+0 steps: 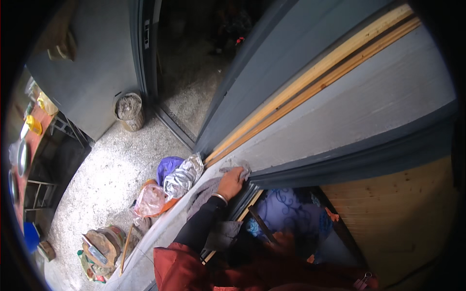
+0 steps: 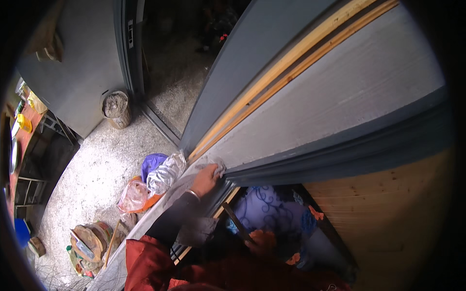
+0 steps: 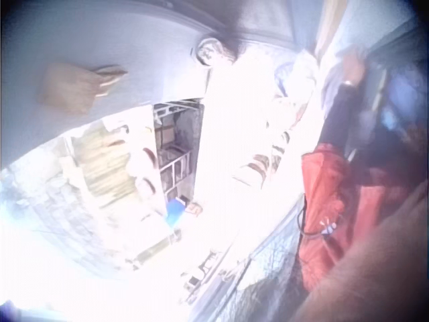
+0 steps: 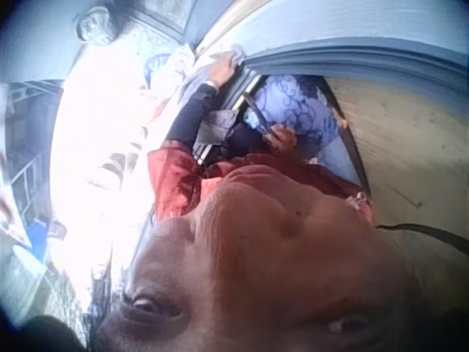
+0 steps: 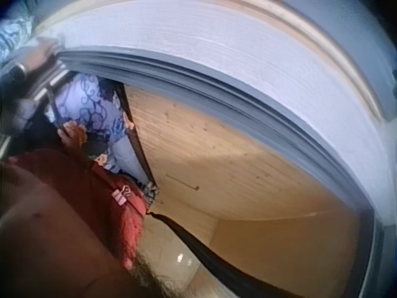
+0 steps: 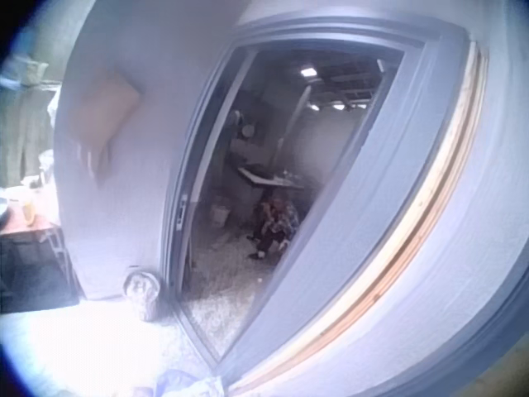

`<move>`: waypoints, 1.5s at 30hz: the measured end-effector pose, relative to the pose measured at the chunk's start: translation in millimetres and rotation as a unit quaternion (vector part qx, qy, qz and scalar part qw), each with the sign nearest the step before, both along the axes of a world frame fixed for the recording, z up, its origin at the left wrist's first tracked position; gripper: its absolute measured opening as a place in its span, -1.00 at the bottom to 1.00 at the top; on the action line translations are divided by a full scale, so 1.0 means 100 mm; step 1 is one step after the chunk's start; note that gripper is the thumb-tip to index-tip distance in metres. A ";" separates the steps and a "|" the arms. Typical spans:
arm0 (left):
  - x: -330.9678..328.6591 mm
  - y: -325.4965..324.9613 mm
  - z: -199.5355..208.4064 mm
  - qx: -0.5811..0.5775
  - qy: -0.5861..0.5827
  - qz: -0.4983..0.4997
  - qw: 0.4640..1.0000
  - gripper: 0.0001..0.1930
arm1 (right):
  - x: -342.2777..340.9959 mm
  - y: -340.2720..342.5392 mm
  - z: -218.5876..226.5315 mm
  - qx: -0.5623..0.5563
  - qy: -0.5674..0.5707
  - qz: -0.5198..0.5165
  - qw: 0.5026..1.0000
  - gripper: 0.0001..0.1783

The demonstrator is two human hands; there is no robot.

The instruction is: Repairing a window frame using a tool and a cloth.

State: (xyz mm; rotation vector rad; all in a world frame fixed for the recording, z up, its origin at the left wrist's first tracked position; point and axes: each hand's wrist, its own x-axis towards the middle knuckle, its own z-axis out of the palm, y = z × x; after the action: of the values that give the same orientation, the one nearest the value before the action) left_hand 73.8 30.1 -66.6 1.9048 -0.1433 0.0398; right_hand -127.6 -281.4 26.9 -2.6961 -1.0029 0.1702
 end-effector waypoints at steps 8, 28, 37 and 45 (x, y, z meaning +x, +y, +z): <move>0.00 0.13 0.24 0.156 -0.028 -0.010 0.987 -0.67 | 0.00 0.38 0.20 -0.101 -0.157 -0.064 0.980 -0.79; 0.02 0.70 -0.01 -0.295 0.112 0.020 0.949 -0.59 | -0.22 0.52 0.24 0.065 0.207 -0.243 0.945 -0.61; -0.03 0.04 -0.02 0.128 -0.062 -0.003 0.990 -0.52 | -0.11 0.53 0.34 0.051 0.085 -0.162 0.982 -0.68; 0.08 0.48 0.59 0.274 0.134 -0.171 0.937 -0.69 | -0.14 0.22 0.19 0.018 0.092 -0.166 0.982 -0.88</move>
State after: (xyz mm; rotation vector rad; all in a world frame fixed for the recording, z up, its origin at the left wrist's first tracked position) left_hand 82.2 78.5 -7.7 2.3875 -0.3241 -0.5471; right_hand -141.9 -259.6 45.8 -2.7057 -0.4901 0.3260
